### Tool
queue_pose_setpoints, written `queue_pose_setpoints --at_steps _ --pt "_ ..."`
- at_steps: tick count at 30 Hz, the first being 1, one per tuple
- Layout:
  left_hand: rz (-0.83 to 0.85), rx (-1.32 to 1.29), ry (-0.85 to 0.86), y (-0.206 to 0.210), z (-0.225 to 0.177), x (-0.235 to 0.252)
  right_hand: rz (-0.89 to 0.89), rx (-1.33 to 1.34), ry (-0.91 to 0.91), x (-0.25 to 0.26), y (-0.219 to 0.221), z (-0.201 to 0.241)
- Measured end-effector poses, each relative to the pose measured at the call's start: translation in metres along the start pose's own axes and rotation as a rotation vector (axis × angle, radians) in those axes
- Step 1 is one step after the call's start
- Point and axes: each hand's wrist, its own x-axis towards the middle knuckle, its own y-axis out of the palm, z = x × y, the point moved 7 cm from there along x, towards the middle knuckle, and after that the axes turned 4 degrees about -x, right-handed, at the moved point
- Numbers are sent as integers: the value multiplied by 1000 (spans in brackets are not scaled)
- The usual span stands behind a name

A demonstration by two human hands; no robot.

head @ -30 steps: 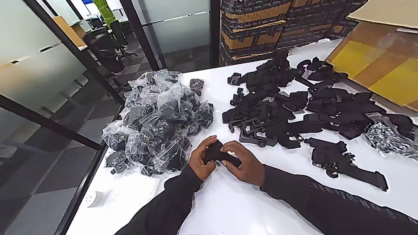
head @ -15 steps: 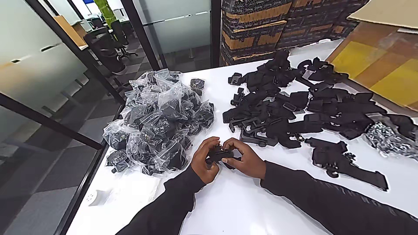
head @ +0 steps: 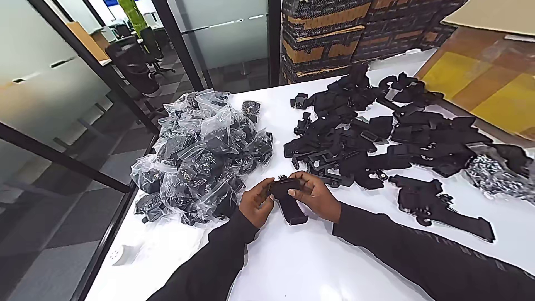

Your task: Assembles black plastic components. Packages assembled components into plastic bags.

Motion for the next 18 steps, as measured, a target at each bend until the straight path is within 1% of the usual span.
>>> queue_pose_setpoints --at_steps 3,9,12,15,18 --pt "18 -39 -21 1 0 1 -12 18 11 1 -3 -2" --pt "9 -103 -57 1 3 0 43 87 -15 1 2 -1" --pt "5 -67 -66 3 2 -1 34 98 -1 1 3 -1" --pt "-3 -40 -54 5 2 -1 -1 77 -26 1 2 0" --pt "-15 -87 -50 4 2 -1 -12 61 -43 1 2 2"
